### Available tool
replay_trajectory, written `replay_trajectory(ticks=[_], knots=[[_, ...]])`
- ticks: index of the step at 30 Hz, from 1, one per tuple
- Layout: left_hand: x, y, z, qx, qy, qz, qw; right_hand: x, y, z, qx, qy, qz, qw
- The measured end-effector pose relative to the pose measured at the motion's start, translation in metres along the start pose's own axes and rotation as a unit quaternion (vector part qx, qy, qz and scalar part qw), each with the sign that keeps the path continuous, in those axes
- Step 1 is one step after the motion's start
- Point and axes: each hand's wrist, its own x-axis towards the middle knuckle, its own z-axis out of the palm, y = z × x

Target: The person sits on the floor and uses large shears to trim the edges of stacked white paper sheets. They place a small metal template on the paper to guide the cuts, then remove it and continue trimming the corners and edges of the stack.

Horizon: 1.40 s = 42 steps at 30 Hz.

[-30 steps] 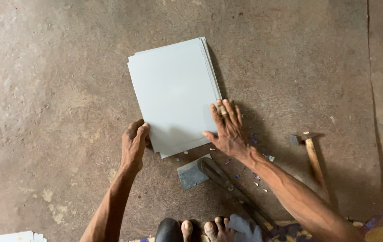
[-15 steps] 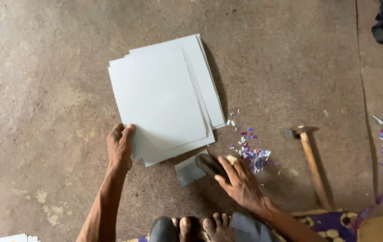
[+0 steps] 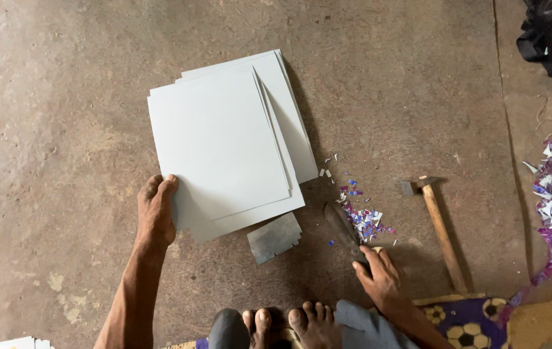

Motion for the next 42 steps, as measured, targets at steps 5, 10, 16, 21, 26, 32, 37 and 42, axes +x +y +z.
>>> replay_trajectory(ticks=[5, 10, 16, 21, 26, 32, 37, 42], knots=[[0.005, -0.013, -0.014, 0.041, 0.029, 0.035, 0.998, 0.019, -0.006, -0.001, 0.013, 0.014, -0.134, 0.991], [0.013, -0.027, -0.032, 0.06, 0.065, 0.027, 0.996, 0.06, -0.073, 0.029, 0.013, -0.049, -0.324, 0.945], [0.011, -0.026, -0.037, 0.097, 0.045, 0.02, 0.994, 0.083, -0.115, 0.038, 0.037, -0.075, -0.348, 0.934], [0.008, -0.018, -0.033, 0.096, 0.021, 0.025, 0.995, 0.074, -0.098, 0.023, 0.023, -0.108, -0.35, 0.93], [0.007, -0.008, -0.047, 0.102, 0.067, 0.025, 0.992, 0.072, -0.089, 0.023, 0.041, -0.058, -0.35, 0.934], [0.009, -0.003, -0.095, 0.163, 0.099, -0.011, 0.982, 0.102, -0.104, 0.051, 0.017, -0.043, -0.396, 0.917], [0.009, -0.009, -0.111, 0.127, 0.098, 0.03, 0.987, 0.075, -0.127, 0.061, -0.005, -0.101, -0.422, 0.901], [0.012, 0.009, -0.148, 0.132, 0.161, 0.002, 0.978, 0.054, -0.132, 0.047, 0.022, -0.119, -0.42, 0.899]])
